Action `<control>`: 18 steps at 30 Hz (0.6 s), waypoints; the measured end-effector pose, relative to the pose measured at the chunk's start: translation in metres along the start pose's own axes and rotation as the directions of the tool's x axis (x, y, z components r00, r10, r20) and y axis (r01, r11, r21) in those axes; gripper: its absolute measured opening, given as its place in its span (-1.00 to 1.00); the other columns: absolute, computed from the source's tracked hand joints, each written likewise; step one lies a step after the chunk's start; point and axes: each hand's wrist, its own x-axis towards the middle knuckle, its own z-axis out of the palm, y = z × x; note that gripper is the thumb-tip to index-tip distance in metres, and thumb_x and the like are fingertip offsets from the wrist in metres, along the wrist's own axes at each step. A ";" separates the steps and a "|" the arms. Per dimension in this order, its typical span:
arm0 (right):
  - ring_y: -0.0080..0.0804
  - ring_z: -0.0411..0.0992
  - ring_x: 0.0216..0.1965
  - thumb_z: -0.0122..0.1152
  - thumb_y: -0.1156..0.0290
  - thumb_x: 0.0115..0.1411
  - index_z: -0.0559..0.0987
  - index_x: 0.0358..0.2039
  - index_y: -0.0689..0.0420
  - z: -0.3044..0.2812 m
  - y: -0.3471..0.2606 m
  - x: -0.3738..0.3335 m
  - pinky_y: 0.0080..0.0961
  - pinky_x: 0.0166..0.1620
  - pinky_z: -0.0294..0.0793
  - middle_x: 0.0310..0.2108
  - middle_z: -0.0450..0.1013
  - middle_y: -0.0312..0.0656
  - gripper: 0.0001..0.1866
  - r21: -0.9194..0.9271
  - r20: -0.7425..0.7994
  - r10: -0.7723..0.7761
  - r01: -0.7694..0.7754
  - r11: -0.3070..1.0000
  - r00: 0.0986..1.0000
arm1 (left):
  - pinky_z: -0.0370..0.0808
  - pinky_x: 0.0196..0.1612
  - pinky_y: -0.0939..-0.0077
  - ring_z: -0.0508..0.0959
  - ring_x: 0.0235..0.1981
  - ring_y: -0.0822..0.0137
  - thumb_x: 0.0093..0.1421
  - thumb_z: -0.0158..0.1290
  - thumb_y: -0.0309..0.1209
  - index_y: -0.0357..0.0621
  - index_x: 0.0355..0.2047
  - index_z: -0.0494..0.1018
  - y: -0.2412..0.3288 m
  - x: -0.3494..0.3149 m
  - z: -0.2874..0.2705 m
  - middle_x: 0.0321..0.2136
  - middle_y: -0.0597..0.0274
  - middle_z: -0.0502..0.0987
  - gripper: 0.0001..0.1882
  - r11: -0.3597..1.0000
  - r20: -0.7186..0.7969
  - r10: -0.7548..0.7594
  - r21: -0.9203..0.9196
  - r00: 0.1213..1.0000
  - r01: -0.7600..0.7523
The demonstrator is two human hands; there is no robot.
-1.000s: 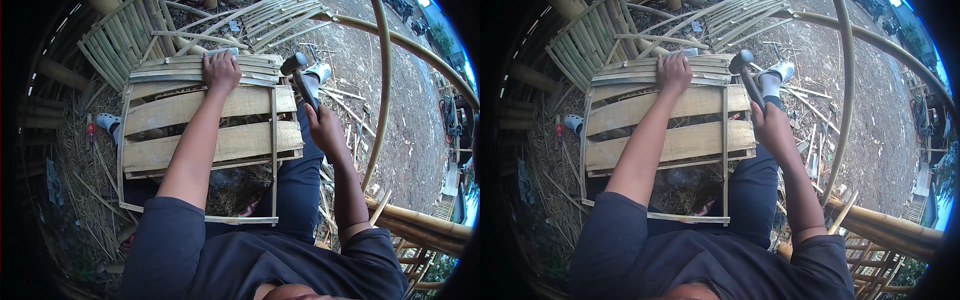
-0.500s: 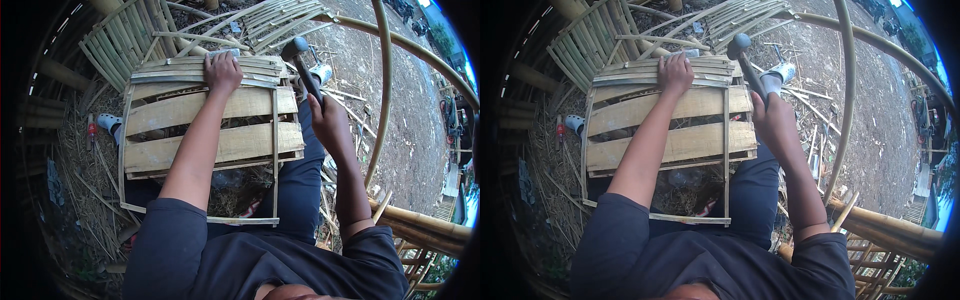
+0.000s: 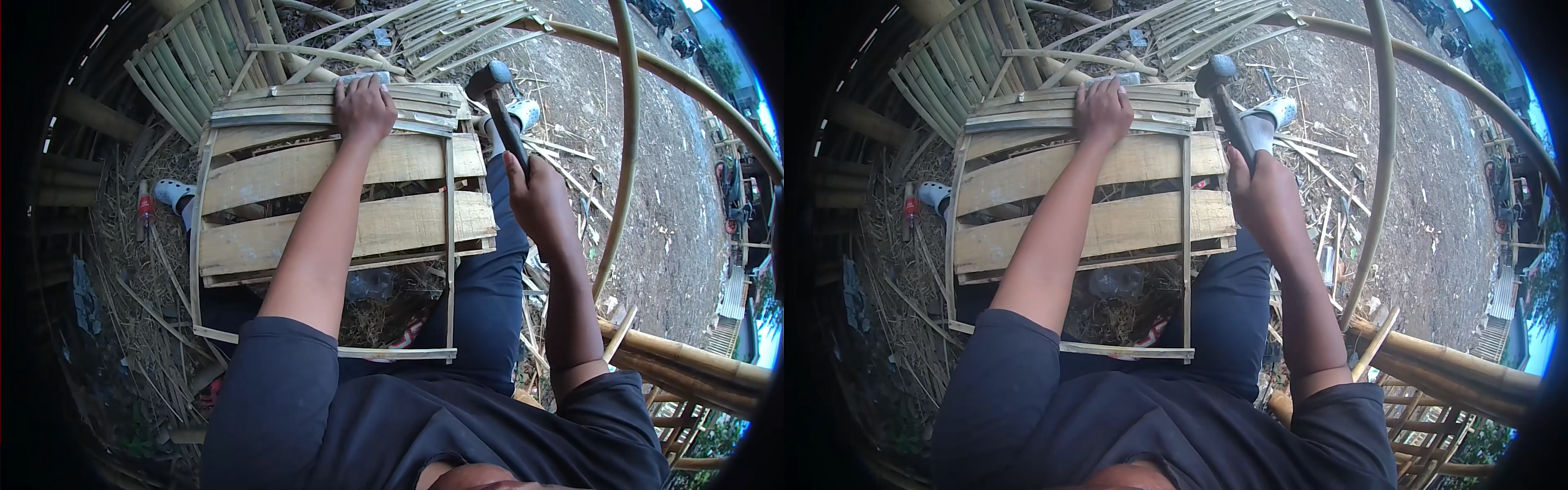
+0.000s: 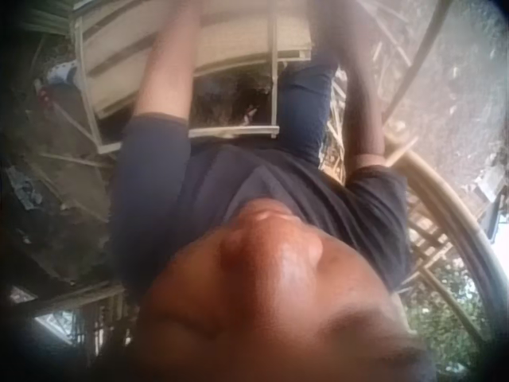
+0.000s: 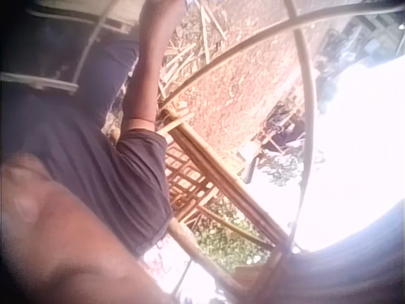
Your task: The person nails thin wooden slats onto a frame using a hammer to construct a wooden crate, then retrieves additional nails from a small plastic bag to continue securing the wood.
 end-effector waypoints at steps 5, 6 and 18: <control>0.40 0.54 -0.33 0.09 0.06 0.46 0.55 -0.35 0.39 0.029 0.017 -0.002 0.12 -0.21 0.51 -0.47 0.53 0.34 -0.47 -0.041 0.068 -0.020 0.023 0.999 0.998 | 0.05 0.48 -0.04 0.51 0.20 0.12 0.39 -0.17 -0.18 -0.14 0.10 0.54 -0.003 -0.001 0.004 0.09 0.06 0.60 -0.54 1.000 -0.024 0.000 0.004 1.000 0.000; 0.40 0.55 -0.32 0.10 0.04 0.45 0.55 -0.35 0.37 0.038 0.026 -0.002 0.12 -0.20 0.52 -0.46 0.53 0.34 -0.46 -0.066 0.081 -0.016 0.022 0.998 0.997 | 0.05 0.48 -0.04 0.51 0.20 0.12 0.39 -0.17 -0.18 -0.14 0.10 0.54 -0.001 0.000 0.005 0.09 0.06 0.60 -0.54 1.000 -0.025 0.001 0.000 1.000 -0.001; 0.28 0.52 -0.51 0.13 0.20 0.46 0.47 -0.37 0.26 0.046 0.059 -0.004 0.04 -0.44 0.43 -0.60 0.48 0.19 -0.63 0.193 -0.271 -0.225 0.282 0.940 0.936 | 0.12 0.45 -0.04 0.52 0.19 0.13 0.38 -0.15 -0.20 -0.14 0.09 0.55 0.002 0.001 0.001 0.08 0.07 0.61 -0.55 1.000 0.004 0.005 0.014 1.000 -0.005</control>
